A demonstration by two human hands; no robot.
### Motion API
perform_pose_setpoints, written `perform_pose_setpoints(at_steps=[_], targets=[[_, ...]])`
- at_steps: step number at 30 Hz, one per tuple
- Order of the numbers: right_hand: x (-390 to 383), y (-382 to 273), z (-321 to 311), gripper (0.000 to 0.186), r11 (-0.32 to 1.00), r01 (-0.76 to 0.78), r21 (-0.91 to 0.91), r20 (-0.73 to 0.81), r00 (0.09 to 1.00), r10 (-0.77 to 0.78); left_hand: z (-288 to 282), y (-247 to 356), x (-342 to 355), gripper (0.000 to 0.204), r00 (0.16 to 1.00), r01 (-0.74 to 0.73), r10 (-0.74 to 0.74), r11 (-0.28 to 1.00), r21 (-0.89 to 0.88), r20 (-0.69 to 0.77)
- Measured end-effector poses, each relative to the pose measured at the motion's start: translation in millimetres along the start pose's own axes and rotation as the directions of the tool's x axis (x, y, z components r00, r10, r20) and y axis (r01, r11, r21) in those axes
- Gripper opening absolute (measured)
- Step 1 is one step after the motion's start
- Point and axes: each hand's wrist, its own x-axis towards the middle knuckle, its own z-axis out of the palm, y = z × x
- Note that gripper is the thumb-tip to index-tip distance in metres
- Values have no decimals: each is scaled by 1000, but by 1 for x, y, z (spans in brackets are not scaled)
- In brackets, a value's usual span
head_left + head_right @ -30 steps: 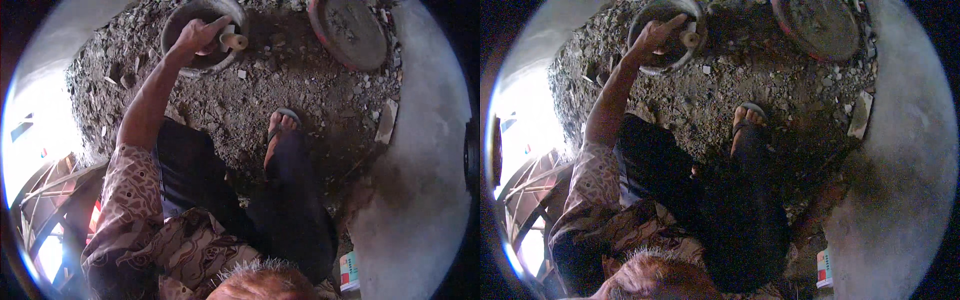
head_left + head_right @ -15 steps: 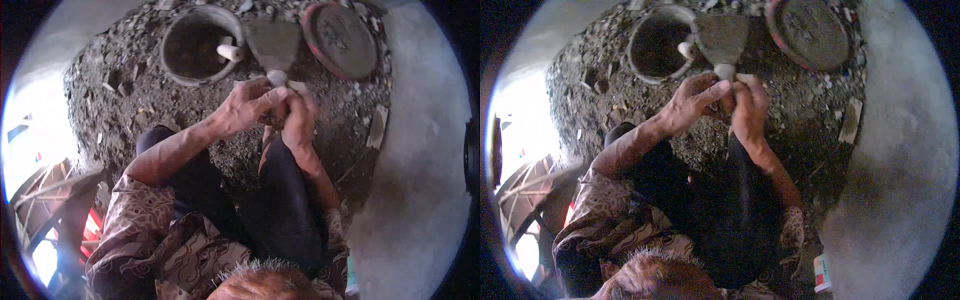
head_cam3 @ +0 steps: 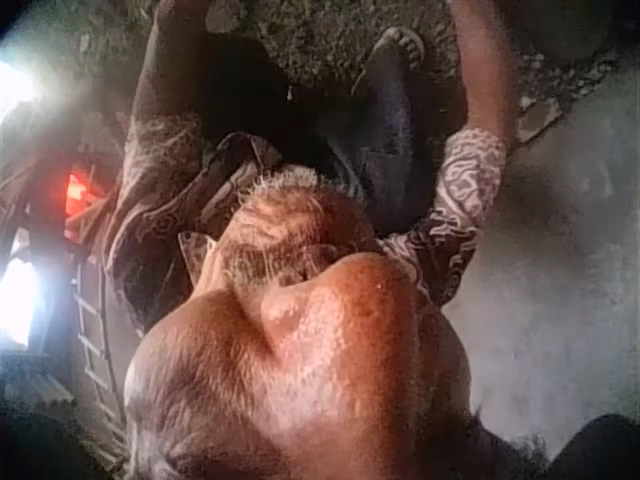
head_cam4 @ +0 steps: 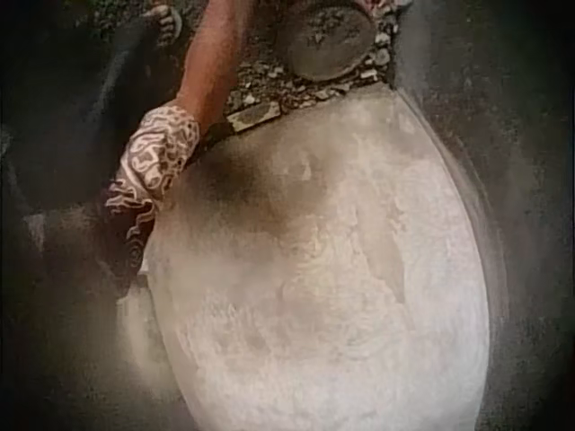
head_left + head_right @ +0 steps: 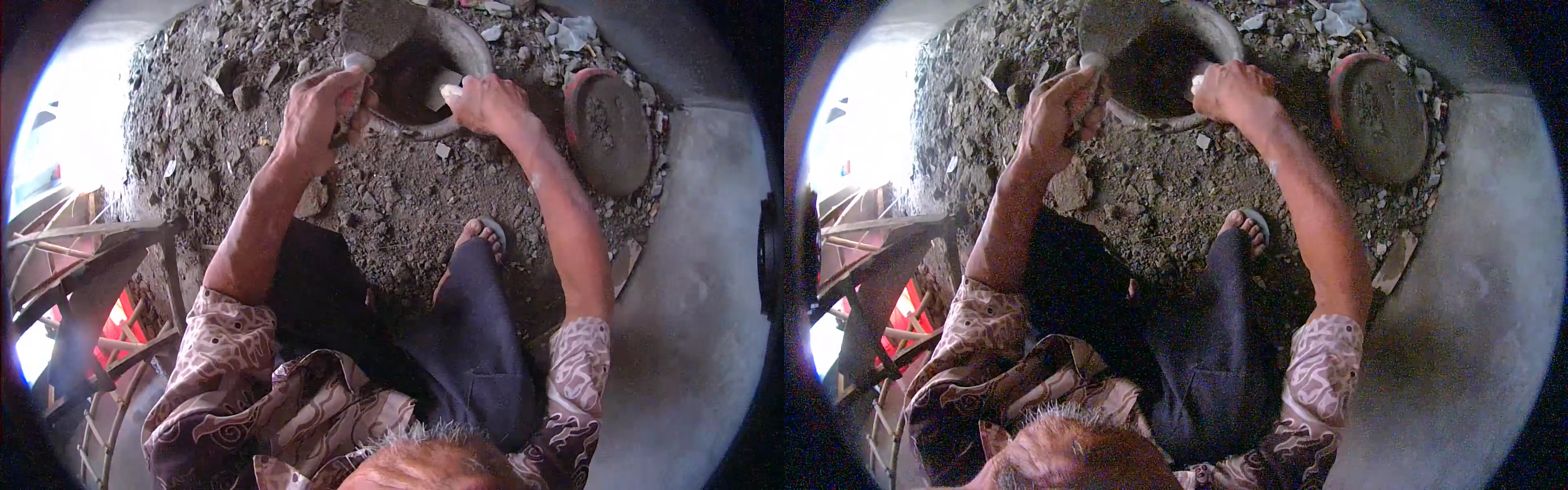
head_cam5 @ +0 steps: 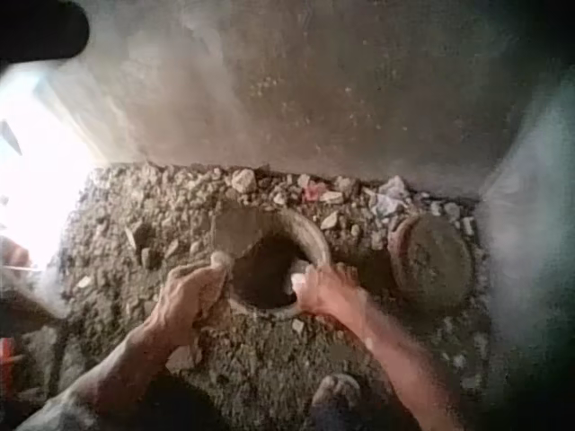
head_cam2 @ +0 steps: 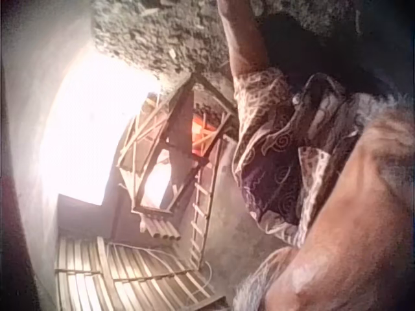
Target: Applying mortar to a curved surface or wall using a trowel.
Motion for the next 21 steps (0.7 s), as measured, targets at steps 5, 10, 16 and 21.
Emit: perform_pose_setpoints(at_steps=[5,10,16,21], targets=[[-26,-15,-23,29,983,185,7,-132,974,-183,-19,2,2,31,989,-41,47,998,44,-143],[-125,11,-38,27,929,333,158,-748,655,-108,-28,13,8,29,974,-105,84,990,-92,-210],[-206,73,17,42,575,428,697,-691,614,381,11,0,16,27,994,6,-10,999,39,106],[-208,118,43,35,546,-65,835,-418,570,707,100,-25,28,27,810,-443,159,797,410,565]])
